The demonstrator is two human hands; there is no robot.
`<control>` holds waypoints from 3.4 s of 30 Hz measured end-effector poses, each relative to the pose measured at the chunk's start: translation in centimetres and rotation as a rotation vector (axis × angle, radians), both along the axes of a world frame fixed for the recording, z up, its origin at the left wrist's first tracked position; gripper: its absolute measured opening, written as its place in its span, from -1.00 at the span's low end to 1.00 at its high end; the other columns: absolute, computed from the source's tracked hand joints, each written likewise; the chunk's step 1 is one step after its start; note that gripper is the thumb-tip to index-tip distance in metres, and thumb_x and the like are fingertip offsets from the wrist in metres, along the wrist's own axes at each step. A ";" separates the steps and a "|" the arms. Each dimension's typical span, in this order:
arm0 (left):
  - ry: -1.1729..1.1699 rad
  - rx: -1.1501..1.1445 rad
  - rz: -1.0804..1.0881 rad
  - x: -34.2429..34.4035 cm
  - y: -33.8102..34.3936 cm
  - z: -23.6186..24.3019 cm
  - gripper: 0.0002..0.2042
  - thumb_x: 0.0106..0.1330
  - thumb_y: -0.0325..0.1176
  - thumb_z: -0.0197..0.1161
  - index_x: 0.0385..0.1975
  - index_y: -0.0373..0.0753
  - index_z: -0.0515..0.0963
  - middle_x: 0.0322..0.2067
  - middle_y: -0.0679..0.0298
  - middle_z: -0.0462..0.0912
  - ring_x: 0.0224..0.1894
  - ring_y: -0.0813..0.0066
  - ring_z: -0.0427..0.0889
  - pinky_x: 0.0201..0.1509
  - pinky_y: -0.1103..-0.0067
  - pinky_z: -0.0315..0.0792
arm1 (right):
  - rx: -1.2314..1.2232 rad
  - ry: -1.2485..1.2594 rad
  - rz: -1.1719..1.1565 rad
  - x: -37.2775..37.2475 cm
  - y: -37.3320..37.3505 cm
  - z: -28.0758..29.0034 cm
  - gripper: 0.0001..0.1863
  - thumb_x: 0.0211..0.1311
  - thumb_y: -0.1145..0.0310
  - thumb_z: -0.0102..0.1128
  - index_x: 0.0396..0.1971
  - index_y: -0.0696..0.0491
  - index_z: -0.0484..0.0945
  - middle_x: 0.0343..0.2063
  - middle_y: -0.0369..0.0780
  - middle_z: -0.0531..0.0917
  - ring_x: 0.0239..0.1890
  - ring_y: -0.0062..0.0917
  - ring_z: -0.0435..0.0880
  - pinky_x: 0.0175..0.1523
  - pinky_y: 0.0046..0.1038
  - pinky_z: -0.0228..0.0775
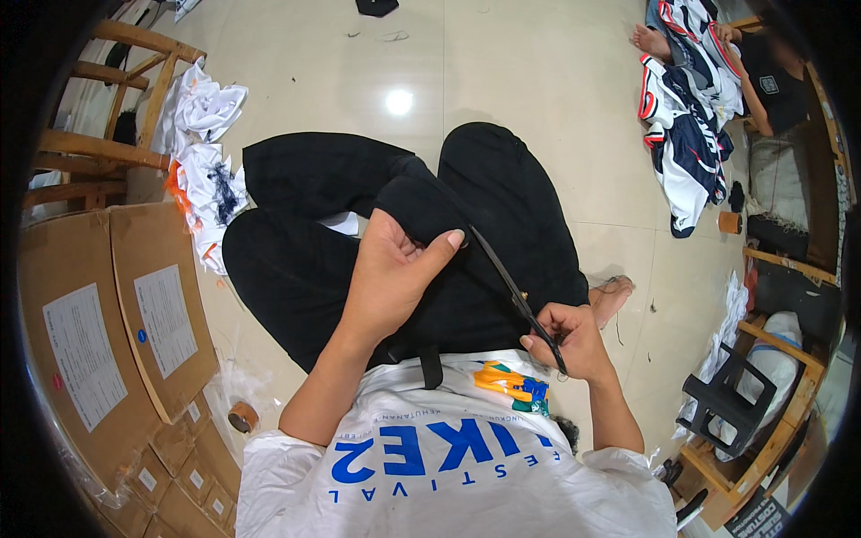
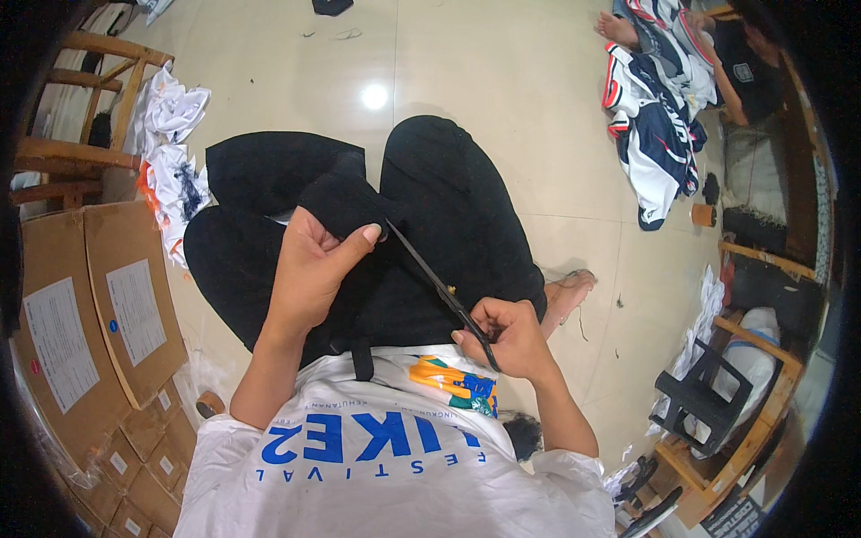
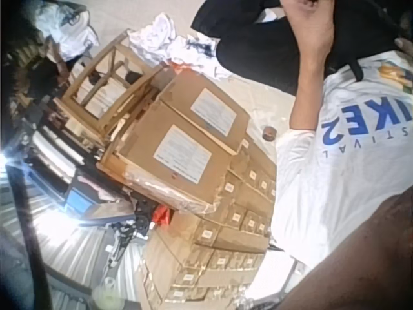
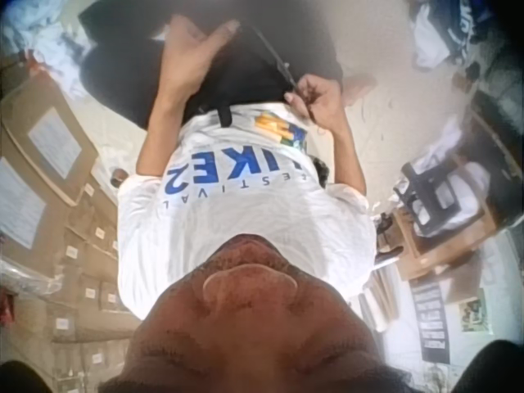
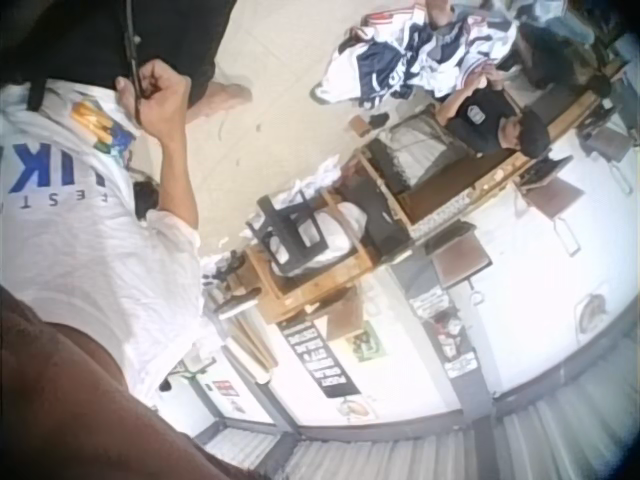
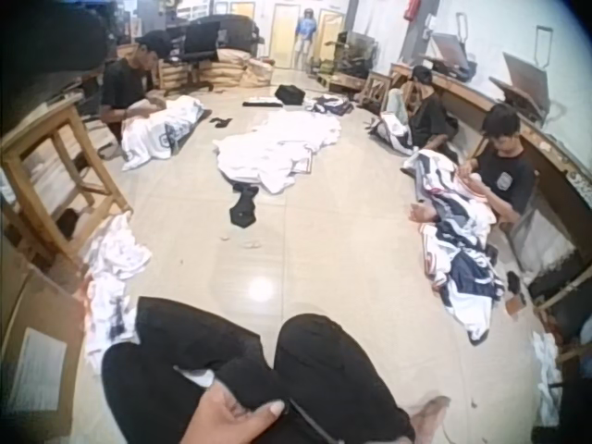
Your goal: The person sits on the floor and uses scissors to cut a black piece of fabric, likely a sleeve or pant leg. They repeatedly pull threads from the fabric and trim the edges with the scissors.
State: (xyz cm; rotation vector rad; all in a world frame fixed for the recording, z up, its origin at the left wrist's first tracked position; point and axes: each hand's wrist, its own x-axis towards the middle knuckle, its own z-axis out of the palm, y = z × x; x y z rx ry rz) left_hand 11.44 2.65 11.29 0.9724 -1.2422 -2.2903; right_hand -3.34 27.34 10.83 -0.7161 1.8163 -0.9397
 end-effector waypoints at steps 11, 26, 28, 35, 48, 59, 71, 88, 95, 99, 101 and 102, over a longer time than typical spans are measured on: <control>0.047 -0.003 0.000 -0.1 0.2 -0.1 -0.58 0.38 -0.63 0.31 0.14 -0.50 0.28 0.09 0.03 0.56 0.12 0.44 0.61 0.26 0.53 0.54 | -0.002 -0.021 0.021 0.0 -0.1 0.1 -0.73 0.14 0.49 0.49 -0.56 0.07 0.49 -0.67 -0.51 0.43 -0.61 -0.89 0.27 -0.51 -0.70 0.02; 0.004 -0.010 -0.016 -0.1 0.2 0.2 -0.58 0.37 -0.61 0.34 0.09 -0.52 0.27 0.07 0.00 0.56 0.11 0.43 0.61 0.24 0.53 0.54 | 0.025 -0.026 -0.015 -0.1 -0.2 0.2 -0.75 0.11 0.43 0.52 -0.56 0.13 0.56 -0.72 -0.45 0.48 -0.63 -0.87 0.33 -0.52 -0.68 0.10; -0.013 -0.018 -0.017 -0.1 0.2 0.2 -0.59 0.37 -0.61 0.33 0.10 -0.51 0.27 0.08 0.00 0.55 0.12 0.43 0.61 0.25 0.52 0.54 | 0.032 -0.018 -0.019 -0.1 -0.2 0.2 -0.76 0.11 0.43 0.52 -0.56 0.14 0.56 -0.72 -0.44 0.48 -0.64 -0.87 0.33 -0.52 -0.68 0.10; -0.004 -0.017 -0.013 -0.2 0.3 0.1 -0.56 0.38 -0.62 0.32 0.15 -0.52 0.26 0.11 0.00 0.54 0.15 0.41 0.60 0.30 0.51 0.51 | 0.028 0.047 0.018 -0.1 -0.2 0.5 -0.73 0.14 0.51 0.46 -0.59 0.08 0.47 -0.71 -0.49 0.43 -0.63 -0.88 0.28 -0.53 -0.68 0.04; 0.013 0.004 -0.044 0.4 -0.4 0.3 -0.53 0.31 -0.50 0.45 0.11 -0.44 0.36 -0.02 0.01 0.66 0.01 0.40 0.72 0.19 0.46 0.60 | -0.169 -0.372 -0.066 -2.7 0.5 0.9 -0.76 0.22 0.38 0.45 -0.39 0.11 0.50 -0.52 -0.28 0.64 -0.49 -0.71 0.62 -0.37 -0.63 0.48; 0.166 0.033 -0.185 0.7 1.5 -0.3 -0.45 0.36 -0.65 0.31 0.31 -0.44 0.24 0.21 0.08 0.51 0.26 0.41 0.53 0.39 0.46 0.42 | -0.280 -0.484 -0.463 1.3 -10.5 -0.1 -0.76 0.29 0.33 0.50 -0.30 0.09 0.59 -0.46 -0.30 0.71 -0.50 -0.73 0.62 -0.37 -0.68 0.49; 0.089 0.101 -0.148 0.9 1.5 -1.1 -0.49 0.32 -0.47 0.46 0.19 -0.35 0.38 -0.07 0.19 0.68 -0.14 0.56 0.70 -0.06 0.60 0.62 | -0.336 -0.225 -0.455 1.1 -11.7 0.8 -0.82 0.31 0.48 0.42 -0.35 0.10 0.52 -0.52 -0.32 0.66 -0.49 -0.76 0.64 -0.37 -0.69 0.48; 0.086 0.312 -0.067 0.0 0.9 -1.2 -0.78 0.43 -0.40 0.37 -0.03 -0.33 0.59 -0.13 0.21 0.74 -0.07 0.56 0.72 0.04 0.61 0.60 | -0.294 -0.162 -0.325 -2.3 -10.5 0.7 -0.74 0.22 0.40 0.54 -0.33 0.10 0.55 -0.50 -0.32 0.68 -0.49 -0.76 0.60 -0.39 -0.68 0.44; 0.132 0.264 0.040 -0.5 0.5 -1.1 -0.48 0.31 -0.42 0.49 0.17 -0.39 0.37 0.03 0.07 0.66 0.04 0.38 0.73 0.12 0.49 0.65 | 0.209 0.620 -0.420 -11.8 -3.1 -7.6 -0.61 0.12 0.16 0.60 -0.46 0.17 0.64 -0.59 -0.24 0.65 -0.57 -0.57 0.59 -0.41 -0.44 0.38; 0.075 0.247 0.058 -0.5 0.9 -1.4 -0.43 0.29 -0.49 0.50 0.19 -0.43 0.30 0.06 0.02 0.63 0.06 0.37 0.72 0.16 0.44 0.64 | 0.481 0.873 -0.400 -14.8 2.1 -12.9 -0.52 0.04 0.04 0.60 -0.42 0.20 0.67 -0.57 -0.08 0.67 -0.52 -0.25 0.66 -0.33 -0.26 0.46; 0.069 0.256 0.050 -0.5 1.1 -1.4 -0.43 0.27 -0.52 0.49 0.18 -0.45 0.30 0.07 -0.01 0.62 0.07 0.38 0.71 0.17 0.42 0.64 | 0.441 0.899 -0.425 -15.4 4.1 -14.9 -0.53 0.04 0.06 0.60 -0.40 0.21 0.67 -0.54 -0.05 0.69 -0.47 -0.18 0.69 -0.30 -0.24 0.48; 0.049 0.247 0.043 -0.6 1.2 -1.4 -0.43 0.27 -0.54 0.49 0.18 -0.46 0.29 0.08 -0.02 0.62 0.08 0.36 0.71 0.20 0.41 0.63 | 0.463 0.900 -0.448 -15.5 4.8 -15.8 -0.53 0.04 0.07 0.60 -0.39 0.21 0.68 -0.52 -0.03 0.71 -0.45 -0.14 0.70 -0.28 -0.23 0.49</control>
